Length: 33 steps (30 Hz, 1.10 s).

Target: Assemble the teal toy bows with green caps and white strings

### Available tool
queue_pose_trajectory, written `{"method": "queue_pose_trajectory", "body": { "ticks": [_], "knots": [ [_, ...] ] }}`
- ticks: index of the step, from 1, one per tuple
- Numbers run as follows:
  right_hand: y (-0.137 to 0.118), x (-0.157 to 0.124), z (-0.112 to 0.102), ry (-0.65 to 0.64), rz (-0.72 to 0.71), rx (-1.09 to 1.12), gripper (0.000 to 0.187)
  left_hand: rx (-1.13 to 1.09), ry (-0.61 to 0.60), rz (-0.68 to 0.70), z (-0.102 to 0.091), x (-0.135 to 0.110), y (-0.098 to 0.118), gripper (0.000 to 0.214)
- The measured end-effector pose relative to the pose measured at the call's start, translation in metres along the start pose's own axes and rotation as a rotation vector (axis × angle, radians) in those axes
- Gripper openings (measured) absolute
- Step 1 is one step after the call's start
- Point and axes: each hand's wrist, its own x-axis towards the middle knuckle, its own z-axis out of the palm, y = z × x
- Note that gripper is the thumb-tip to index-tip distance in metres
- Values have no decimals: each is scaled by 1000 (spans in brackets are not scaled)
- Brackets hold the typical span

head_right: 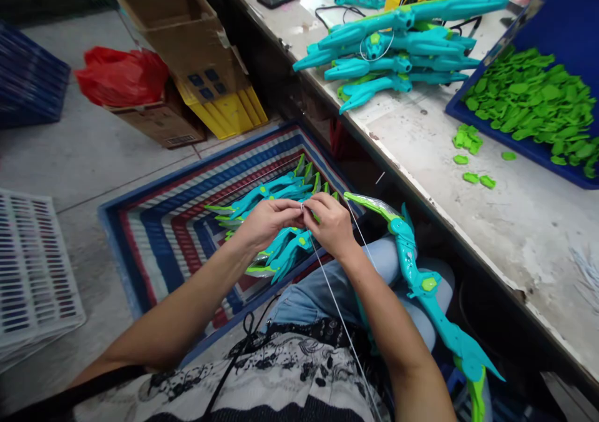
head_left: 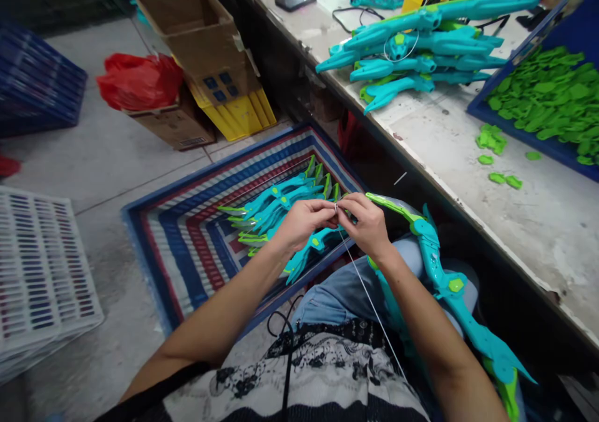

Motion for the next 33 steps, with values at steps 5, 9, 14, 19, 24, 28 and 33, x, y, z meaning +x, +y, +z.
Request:
{"method": "queue_pose_trajectory", "body": {
  "ticks": [5, 9, 14, 19, 24, 28, 33],
  "knots": [
    [0, -7, 6, 50, 67, 38, 19, 222, 103, 123, 0, -1, -10, 25],
    [2, -19, 12, 34, 111, 141, 18, 362, 105, 159, -10, -4, -19, 26],
    [0, -34, 17, -67, 14, 17, 20, 466, -43, 102, -30, -13, -24, 28],
    [-4, -41, 35, -54, 18, -220, 23, 656, -65, 150, -36, -21, -26, 29],
    [-6, -58, 7, 10, 147, -98, 17, 379, 95, 193, -41, -30, -43, 31],
    [11, -121, -70, 138, 348, -490, 25, 225, 355, 167, -55, -52, -79, 29],
    [33, -207, -134, -149, 727, -927, 62, 866, -454, 599, -13, -77, -138, 28]
  ]
}}
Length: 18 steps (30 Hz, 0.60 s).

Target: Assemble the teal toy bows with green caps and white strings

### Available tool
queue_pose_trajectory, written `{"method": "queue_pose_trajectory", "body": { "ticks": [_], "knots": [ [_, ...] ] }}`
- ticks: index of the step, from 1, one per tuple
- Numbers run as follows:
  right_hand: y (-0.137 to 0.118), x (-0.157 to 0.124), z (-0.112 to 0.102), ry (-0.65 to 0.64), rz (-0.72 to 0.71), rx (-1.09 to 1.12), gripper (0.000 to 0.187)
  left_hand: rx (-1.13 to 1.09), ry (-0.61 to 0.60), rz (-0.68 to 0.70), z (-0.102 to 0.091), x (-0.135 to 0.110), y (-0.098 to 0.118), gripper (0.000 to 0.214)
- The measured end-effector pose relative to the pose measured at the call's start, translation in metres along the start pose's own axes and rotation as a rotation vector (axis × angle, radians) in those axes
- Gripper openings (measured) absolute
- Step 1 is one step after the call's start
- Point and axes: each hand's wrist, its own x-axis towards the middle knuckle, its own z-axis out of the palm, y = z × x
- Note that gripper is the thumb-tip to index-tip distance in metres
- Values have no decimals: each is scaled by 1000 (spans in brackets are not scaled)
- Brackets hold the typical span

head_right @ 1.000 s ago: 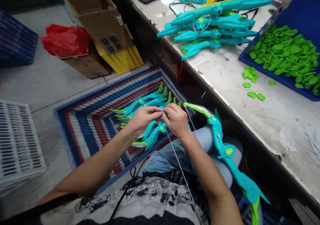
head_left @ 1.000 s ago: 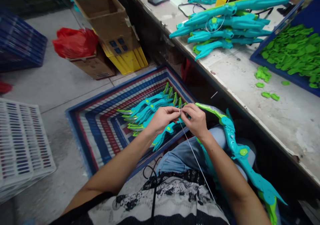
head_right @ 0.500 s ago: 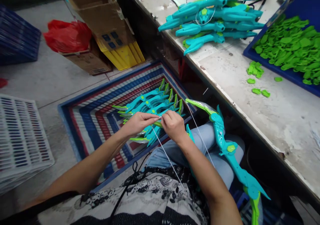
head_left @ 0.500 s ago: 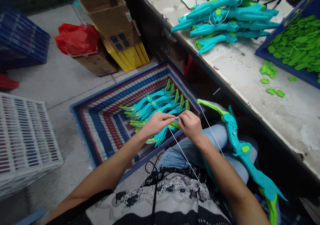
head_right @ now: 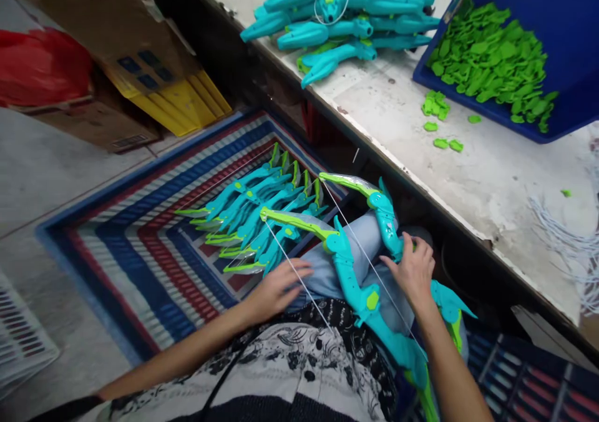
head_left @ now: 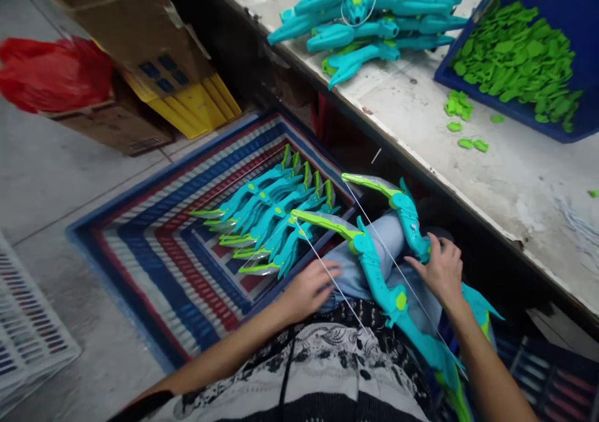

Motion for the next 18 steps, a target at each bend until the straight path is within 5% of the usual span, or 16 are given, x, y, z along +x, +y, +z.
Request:
{"method": "queue_pose_trajectory", "body": {
  "ticks": [3, 7, 10, 13, 18],
  "knots": [
    [21, 1, 0, -159, 41, 140, 58, 316, -140, 383, 51, 32, 11, 42],
    [34, 29, -21, -591, 48, 664, 52, 579, -186, 493, 82, 83, 21, 27],
    [40, 50, -35, -951, 28, 863, 52, 634, -298, 522, 73, 111, 32, 27],
    [40, 68, -31, -1224, 69, 907, 57, 657, -344, 424, 52, 133, 40, 50],
    [38, 88, -8, -1427, 96, 968, 65, 759, -273, 255, 47, 165, 47, 56]
  ]
}}
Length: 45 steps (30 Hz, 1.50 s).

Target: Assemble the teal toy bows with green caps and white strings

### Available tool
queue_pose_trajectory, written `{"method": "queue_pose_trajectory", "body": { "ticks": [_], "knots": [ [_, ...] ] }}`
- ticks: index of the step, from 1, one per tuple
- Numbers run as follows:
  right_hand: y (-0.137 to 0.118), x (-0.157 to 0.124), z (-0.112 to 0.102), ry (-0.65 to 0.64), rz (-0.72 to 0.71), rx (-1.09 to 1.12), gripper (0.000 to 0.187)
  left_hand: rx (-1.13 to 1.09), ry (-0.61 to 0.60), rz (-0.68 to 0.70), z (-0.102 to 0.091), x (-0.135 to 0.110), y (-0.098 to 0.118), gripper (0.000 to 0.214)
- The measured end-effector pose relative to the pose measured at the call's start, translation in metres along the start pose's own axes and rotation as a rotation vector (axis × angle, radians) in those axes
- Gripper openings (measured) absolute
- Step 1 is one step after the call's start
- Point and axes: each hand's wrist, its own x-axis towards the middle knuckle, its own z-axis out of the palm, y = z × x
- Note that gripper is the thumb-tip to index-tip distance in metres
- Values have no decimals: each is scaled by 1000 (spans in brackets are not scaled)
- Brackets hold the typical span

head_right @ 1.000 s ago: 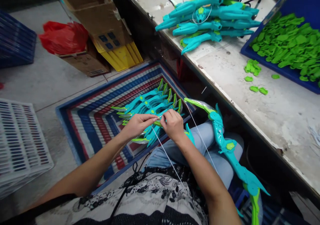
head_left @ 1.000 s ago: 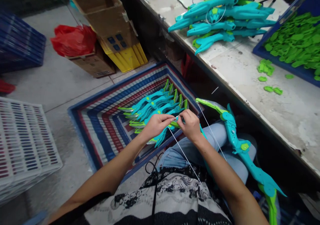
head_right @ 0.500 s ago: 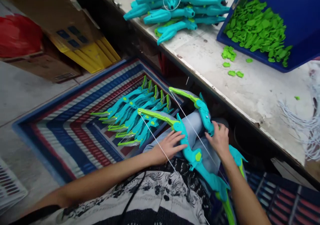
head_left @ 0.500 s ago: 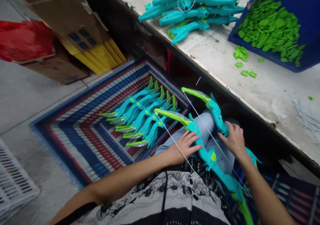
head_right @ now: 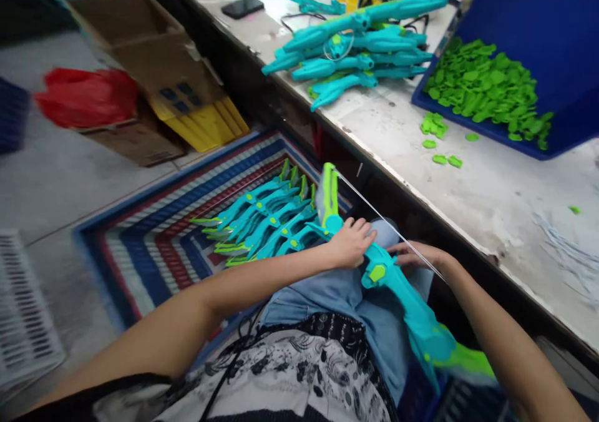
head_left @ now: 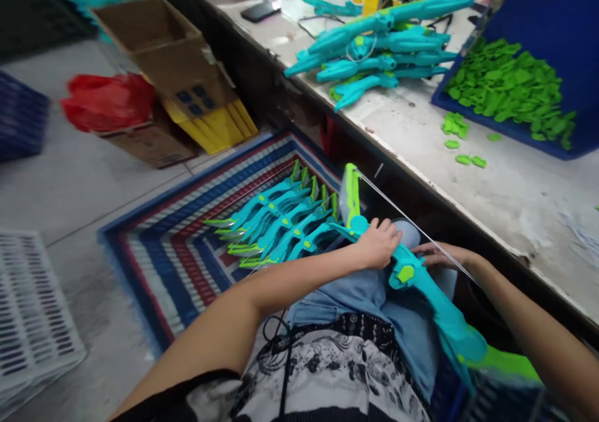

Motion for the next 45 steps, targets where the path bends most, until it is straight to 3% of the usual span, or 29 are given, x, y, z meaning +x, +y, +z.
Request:
{"method": "queue_pose_trajectory", "body": {
  "ticks": [4, 6, 8, 10, 12, 16, 19, 22, 24, 28, 33, 39, 45],
  "knots": [
    [6, 13, -3, 194, -1, -14, 66, -37, -176, -67, 8, 22, 8, 28],
    [7, 15, -2, 345, -10, -58, 70, -69, -193, -70, 8, 21, 8, 24],
    [3, 10, -2, 503, -42, -161, 69, -78, -148, -84, 4, 5, 0, 22],
    [-10, -4, -3, 687, -108, -312, 62, -89, -122, -135, -4, -27, -18, 28],
    [-31, -23, -2, 862, -177, -417, 56, -121, -154, -235, -13, -75, -43, 45],
    [-82, -57, 8, 1136, -291, -497, 50, -180, -248, -719, -18, -191, -104, 63],
    [-108, -55, 19, 1223, -357, -520, 44, -201, -331, -1179, 3, -263, -145, 64],
    [-110, -29, 24, 1105, -356, -469, 41, -283, -349, -1452, 45, -295, -178, 61],
    [-103, -8, 24, 1000, -320, -456, 41, -369, -320, -1525, 79, -295, -199, 60],
    [-84, 22, 21, 891, -241, -440, 44, -457, -321, -1563, 144, -268, -235, 59],
    [-63, 30, 23, 851, -106, -415, 45, -512, -387, -1557, 200, -243, -262, 61],
    [-51, 33, 22, 842, -22, -460, 44, -554, -457, -1563, 237, -236, -270, 62],
    [-47, 37, 18, 788, -13, -527, 42, -558, -405, -1560, 245, -238, -271, 58]
  ]
}}
